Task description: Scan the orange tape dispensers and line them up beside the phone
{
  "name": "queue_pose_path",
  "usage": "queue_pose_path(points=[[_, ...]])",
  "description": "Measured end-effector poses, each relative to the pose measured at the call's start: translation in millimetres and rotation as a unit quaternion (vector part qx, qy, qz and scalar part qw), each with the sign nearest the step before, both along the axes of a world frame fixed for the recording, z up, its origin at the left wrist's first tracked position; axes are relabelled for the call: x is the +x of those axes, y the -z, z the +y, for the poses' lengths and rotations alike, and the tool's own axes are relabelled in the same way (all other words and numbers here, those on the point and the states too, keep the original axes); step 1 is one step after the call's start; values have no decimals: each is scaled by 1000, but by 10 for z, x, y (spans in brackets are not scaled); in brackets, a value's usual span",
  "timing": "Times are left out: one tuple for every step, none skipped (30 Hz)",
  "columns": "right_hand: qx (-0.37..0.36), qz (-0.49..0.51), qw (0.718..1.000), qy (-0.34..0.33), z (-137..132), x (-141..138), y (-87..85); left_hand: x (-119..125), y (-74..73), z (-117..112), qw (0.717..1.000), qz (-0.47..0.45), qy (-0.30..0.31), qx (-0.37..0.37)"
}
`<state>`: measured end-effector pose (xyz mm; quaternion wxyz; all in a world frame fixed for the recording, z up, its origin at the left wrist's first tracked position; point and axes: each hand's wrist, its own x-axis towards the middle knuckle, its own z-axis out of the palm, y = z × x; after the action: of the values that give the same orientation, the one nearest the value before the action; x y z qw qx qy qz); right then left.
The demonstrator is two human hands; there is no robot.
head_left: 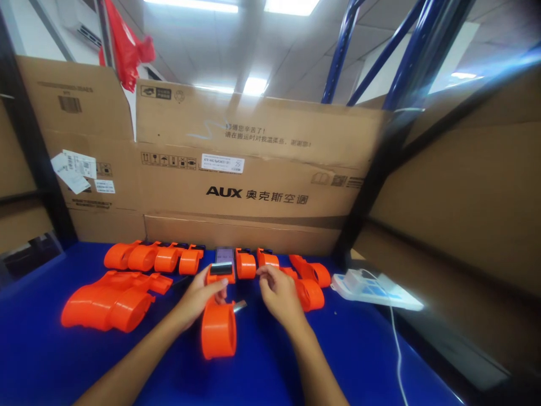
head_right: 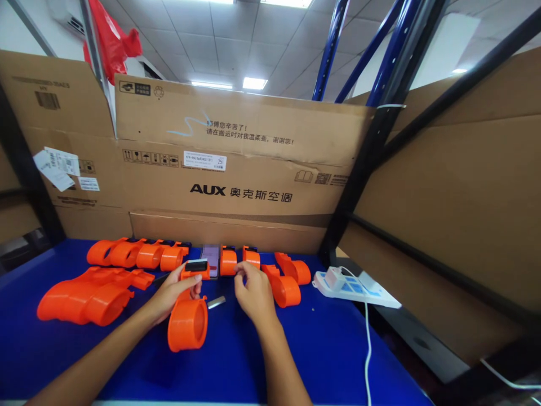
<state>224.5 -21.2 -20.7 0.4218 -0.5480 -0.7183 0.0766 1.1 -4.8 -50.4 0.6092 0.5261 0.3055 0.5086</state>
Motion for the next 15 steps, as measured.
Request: queue_pose_path(points=[[-37, -46, 998, 35, 5, 50, -3, -2, 2, 4, 1000, -1, -2, -2], [-72, -91, 991, 66, 1, 89, -7, -3, 3, 8, 1000, 0, -4, -2], [-104, -134, 982, 85, -9, 117, -10, -4, 2, 10, 1000, 1, -5, -2], [-129, -171, 972, 95, -25, 132, -12, -4, 0, 10, 1000, 3, -4, -1], [-148, -200, 964, 98, -41, 134, -10, -5, -3, 8, 1000, 4, -4, -1], [-160, -224, 957, 94, -57, 125, -5, -6, -6, 5, 1000, 4, -4, -1], [-170, -243, 951, 89, -70, 106, 2, -8, -9, 1, 1000, 3, -3, -1], [-177, -258, 946, 85, -79, 79, 12, -10, -12, -3, 1000, 0, -2, -3], [-182, -270, 942, 85, -84, 47, 24, -13, -14, -7, 1000, -3, -3, -5], [-185, -279, 938, 85, -85, 12, 37, -17, -17, -9, 1000, -6, -4, -8], [-186, -284, 937, 84, -83, -25, 50, -22, -20, -10, 1000, -8, -5, -11], [-184, -288, 937, 79, -80, -61, 64, -28, -23, -8, 1000, -11, -7, -14], [-181, -289, 937, 71, -76, -94, 77, -35, -28, -4, 1000, -15, -10, -17], [-177, -288, 939, 62, -73, -123, 89, -42, -34, 1, 999, -20, -15, -20], [-174, -285, 941, 56, -71, -148, 99, -48, -40, 7, 999, -26, -20, -22]])
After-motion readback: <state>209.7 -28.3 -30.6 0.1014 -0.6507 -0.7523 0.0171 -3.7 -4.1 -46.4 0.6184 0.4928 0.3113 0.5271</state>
